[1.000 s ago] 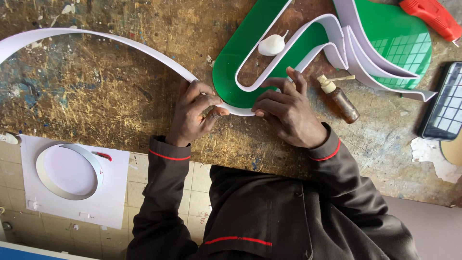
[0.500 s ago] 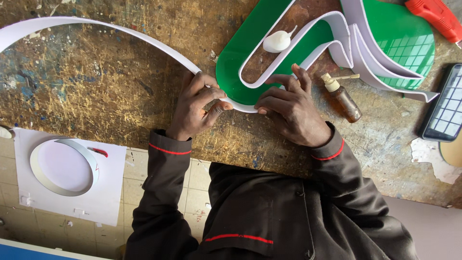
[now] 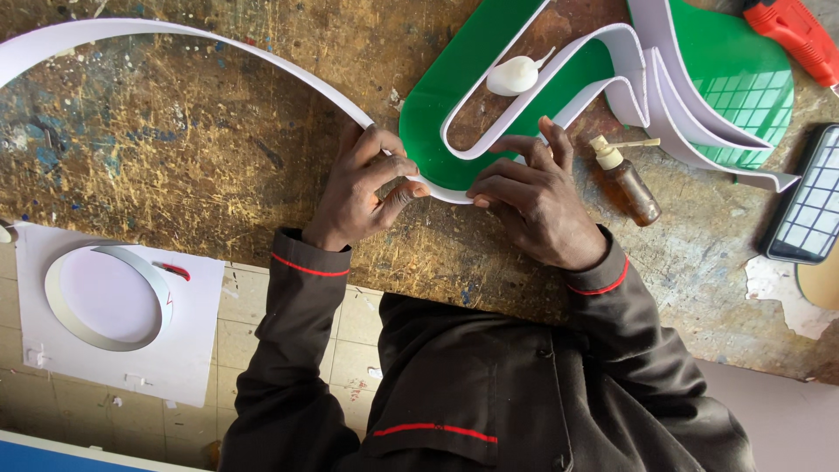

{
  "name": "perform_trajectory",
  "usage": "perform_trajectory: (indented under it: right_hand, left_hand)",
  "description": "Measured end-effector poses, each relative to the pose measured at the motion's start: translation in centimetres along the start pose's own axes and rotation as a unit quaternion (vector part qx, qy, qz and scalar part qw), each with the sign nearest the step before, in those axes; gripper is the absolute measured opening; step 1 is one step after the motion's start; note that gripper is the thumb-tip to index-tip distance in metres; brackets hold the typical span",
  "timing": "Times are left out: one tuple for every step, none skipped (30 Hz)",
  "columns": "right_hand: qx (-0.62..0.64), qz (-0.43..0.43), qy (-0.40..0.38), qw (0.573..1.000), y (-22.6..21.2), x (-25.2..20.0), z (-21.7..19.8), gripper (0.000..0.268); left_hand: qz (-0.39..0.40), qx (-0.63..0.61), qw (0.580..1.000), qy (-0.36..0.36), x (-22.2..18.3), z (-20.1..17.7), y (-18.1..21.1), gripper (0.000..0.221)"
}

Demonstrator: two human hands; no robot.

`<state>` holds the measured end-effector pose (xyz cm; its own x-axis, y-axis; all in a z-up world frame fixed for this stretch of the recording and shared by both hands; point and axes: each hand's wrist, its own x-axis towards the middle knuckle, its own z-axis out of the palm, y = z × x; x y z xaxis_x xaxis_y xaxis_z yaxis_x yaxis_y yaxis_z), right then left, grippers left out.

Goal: The person assembles a sign by applying adhesive to a white plastic border strip and attaching it to the edge of a green acrylic letter, using a utility knife to trim the strip.

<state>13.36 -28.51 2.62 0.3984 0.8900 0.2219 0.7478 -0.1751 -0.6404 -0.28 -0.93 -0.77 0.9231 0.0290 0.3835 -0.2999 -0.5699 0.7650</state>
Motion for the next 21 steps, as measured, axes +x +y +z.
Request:
perform_trajectory:
  right_hand:
    - [0.001,0.0,0.0,1.0,-0.01,-0.02,0.01,0.02]
    - [-0.002,0.001,-0.001,1.0,-0.01,-0.04,0.01,0.02]
    - [-0.005,0.002,-0.001,1.0,0.01,-0.08,0.01,0.019]
    - [-0.005,0.002,-0.001,1.0,0.04,-0.1,0.08,0.019]
    - [-0.004,0.002,0.001,1.0,0.08,-0.11,0.12,0.018]
    - [-0.003,0.001,0.002,1.0,0.12,-0.11,0.15,0.016]
    - [-0.003,0.001,0.002,1.0,0.15,-0.13,0.18,0.016]
    - [-0.003,0.002,0.0,1.0,0.17,-0.14,0.2,0.018]
    - [-0.003,0.003,-0.001,1.0,0.21,-0.12,0.22,0.019]
    - [-0.003,0.002,-0.002,1.0,0.24,-0.08,0.18,0.019]
    - [-0.008,0.002,-0.003,1.0,0.25,-0.06,0.19,0.019]
    - [-0.013,0.002,-0.004,1.0,0.27,-0.05,0.2,0.019]
    - [-0.013,0.002,-0.004,1.0,0.24,-0.02,0.2,0.019]
    - [-0.014,0.002,-0.004,1.0,0.22,-0.01,0.2,0.019]
    - [-0.015,0.003,-0.004,1.0,0.19,-0.04,0.19,0.019]
    - [-0.015,0.004,-0.004,1.0,0.12,-0.04,0.21,0.019]
    - [-0.017,0.004,-0.003,1.0,0.07,-0.02,0.2,0.019]
    - [-0.018,0.004,-0.002,1.0,0.0,0.0,0.18,0.019]
    - [-0.019,0.003,-0.003,1.0,0.05,0.02,0.22,0.019]
    - [-0.019,0.001,0.001,1.0,0.08,0.03,0.25,0.018]
    - [-0.02,0.0,0.005,1.0,0.08,0.02,0.28,0.016]
  left_hand:
    - [-0.001,0.0,1.0,0.0,0.05,-0.05,0.02,0.026]
    - [0.0,-0.004,1.0,-0.002,0.11,-0.09,0.06,0.025]
    - [0.002,-0.008,1.0,-0.003,0.2,-0.11,0.06,0.025]
    - [0.002,-0.008,1.0,-0.003,0.18,-0.09,0.01,0.025]
    - [0.001,-0.009,1.0,-0.004,0.17,-0.06,-0.02,0.024]
    - [0.0,-0.01,1.0,-0.004,0.17,-0.04,-0.06,0.023]
    - [0.0,-0.01,1.0,-0.004,0.08,-0.04,-0.18,0.023]
    - [-0.002,-0.01,1.0,-0.01,-0.01,-0.04,-0.3,0.022]
    - [-0.005,-0.011,1.0,-0.016,-0.09,-0.08,-0.41,0.021]
    - [-0.005,-0.01,1.0,-0.016,-0.06,-0.06,-0.38,0.021]
    - [-0.009,-0.016,1.0,-0.018,-0.07,-0.05,-0.35,0.02]
    - [-0.013,-0.021,0.999,-0.021,-0.08,-0.02,-0.34,0.019]
    - [-0.014,-0.021,0.999,-0.021,0.01,-0.1,-0.22,0.019]
    - [-0.016,-0.02,0.999,-0.022,0.09,-0.16,-0.1,0.019]
    - [-0.019,-0.02,0.999,-0.024,0.16,-0.18,0.03,0.018]
    - [-0.019,-0.021,0.999,-0.024,0.28,-0.26,0.12,0.018]
    - [-0.015,-0.016,0.999,-0.028,0.42,-0.34,0.24,0.018]
    - [-0.011,-0.011,0.999,-0.031,0.55,-0.43,0.37,0.019]
    - [-0.011,-0.011,0.999,-0.03,0.54,-0.41,0.31,0.019]
    - [-0.013,-0.013,0.999,-0.033,0.53,-0.4,0.28,0.019]
    - [-0.015,-0.016,0.999,-0.037,0.55,-0.41,0.29,0.019]
